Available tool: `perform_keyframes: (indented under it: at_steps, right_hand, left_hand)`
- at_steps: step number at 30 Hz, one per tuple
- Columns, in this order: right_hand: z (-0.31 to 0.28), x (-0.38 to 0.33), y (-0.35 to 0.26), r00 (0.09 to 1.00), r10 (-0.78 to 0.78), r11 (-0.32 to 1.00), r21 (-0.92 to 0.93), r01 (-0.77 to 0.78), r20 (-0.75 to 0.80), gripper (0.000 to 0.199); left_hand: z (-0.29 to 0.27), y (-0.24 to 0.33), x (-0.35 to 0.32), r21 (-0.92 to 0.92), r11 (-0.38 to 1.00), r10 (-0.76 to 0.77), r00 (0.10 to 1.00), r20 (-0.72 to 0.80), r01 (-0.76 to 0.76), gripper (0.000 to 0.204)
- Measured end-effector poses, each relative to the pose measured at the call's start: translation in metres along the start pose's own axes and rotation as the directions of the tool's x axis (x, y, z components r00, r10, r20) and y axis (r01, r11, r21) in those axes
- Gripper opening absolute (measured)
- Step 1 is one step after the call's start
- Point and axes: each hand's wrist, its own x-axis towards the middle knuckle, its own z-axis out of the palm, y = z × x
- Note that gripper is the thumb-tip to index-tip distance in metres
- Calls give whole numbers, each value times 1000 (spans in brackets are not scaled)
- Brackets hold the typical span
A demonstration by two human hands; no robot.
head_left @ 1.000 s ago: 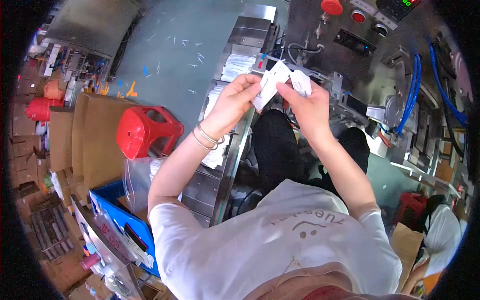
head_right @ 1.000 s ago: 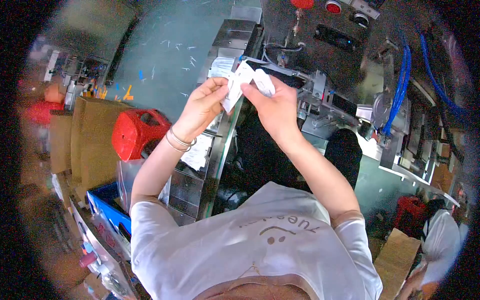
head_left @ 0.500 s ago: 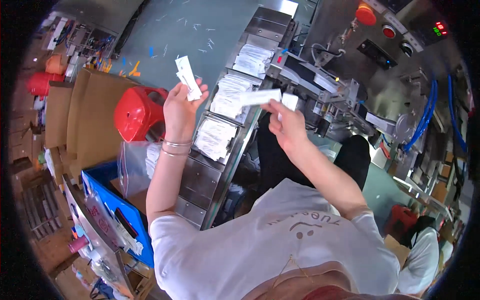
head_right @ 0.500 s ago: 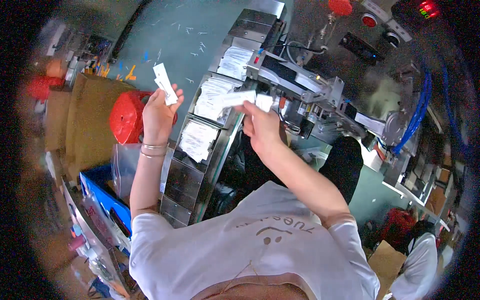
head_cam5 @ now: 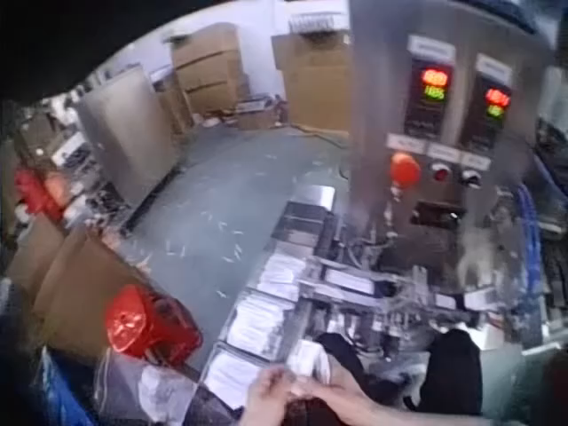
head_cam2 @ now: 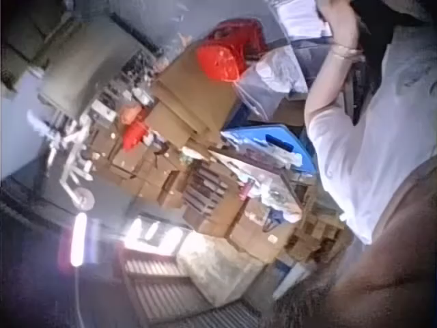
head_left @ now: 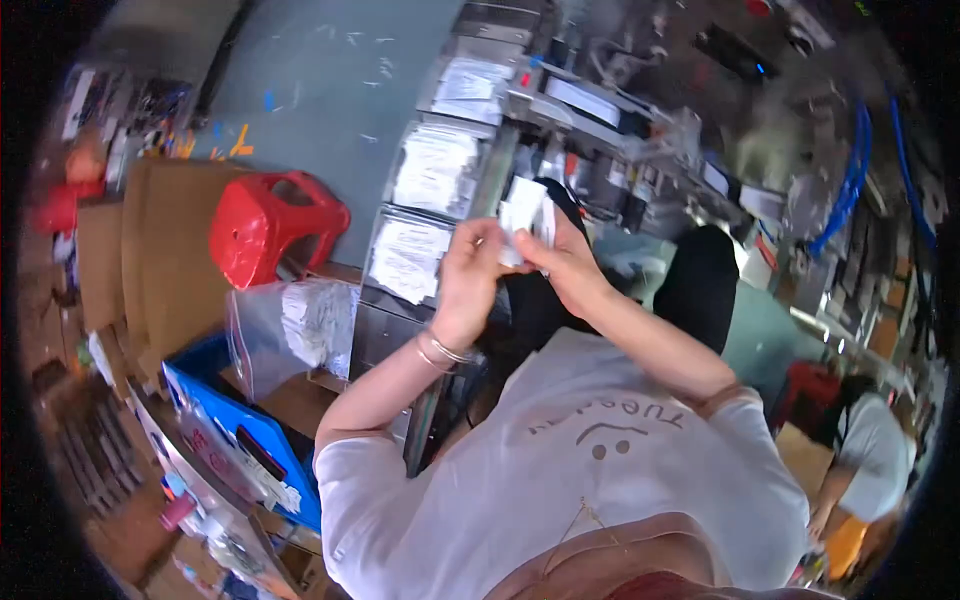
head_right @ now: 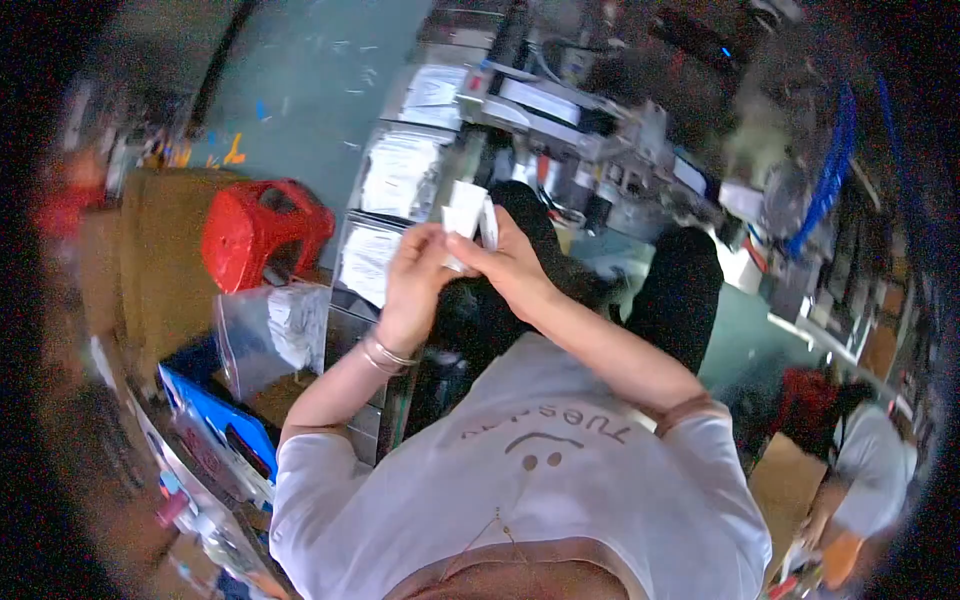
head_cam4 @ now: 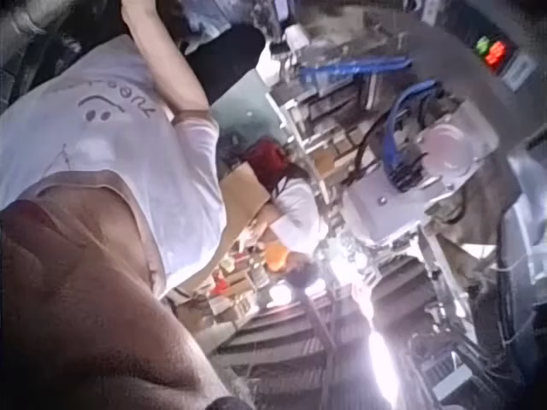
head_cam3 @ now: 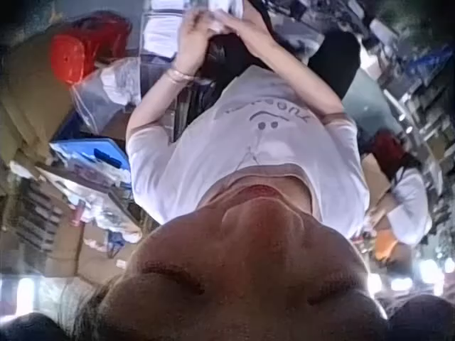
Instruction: Assembling cleaning dusters by attaching feathery heads to plastic handles using a rotary assembly machine.
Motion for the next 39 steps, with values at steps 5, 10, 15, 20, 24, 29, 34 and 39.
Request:
perform_keyframes:
  at_steps: [5, 10, 15, 20, 24, 29, 34, 39]
  right_hand:
    - [-48, -42, 1, 965, 205, 979, 48, -200, -163, 32]
    - [-89, -84, -9, 961, 273, 929, 271, -251, -48, 47]
    - [-110, -110, -5, 985, 173, 985, 21, -173, -19, 58]
    - [-161, -133, -3, 979, 154, 889, -415, -195, -131, 36]
    - [-228, -132, -18, 892, -351, 20, -951, 310, 284, 19]
    - [-328, -133, 7, 864, -263, -364, -873, 324, 430, 24]
    - [-334, -128, 2, 836, -289, -377, -858, 349, 466, 20]
    - [-317, -129, -5, 808, -300, -335, -849, 408, 507, 19]
  left_hand:
    - [32, -58, -21, 263, 964, -81, 986, 146, 41, 12]
    - [59, -76, -36, 304, 935, -267, 927, 262, 184, 17]
    - [73, -81, -45, 320, 933, -294, 865, 407, 166, 16]
    - [44, -37, -56, 289, 948, -196, 961, 193, 135, 15]
    - [1, 61, -65, 650, 758, 272, 936, -226, -63, 22]
    - [-113, 162, -142, 875, 481, 720, 545, -430, 56, 26]
    - [-181, 221, -298, 810, 342, 915, 28, -403, 477, 28]
    - [-75, 163, -222, 831, 545, 770, 457, -445, -109, 12]
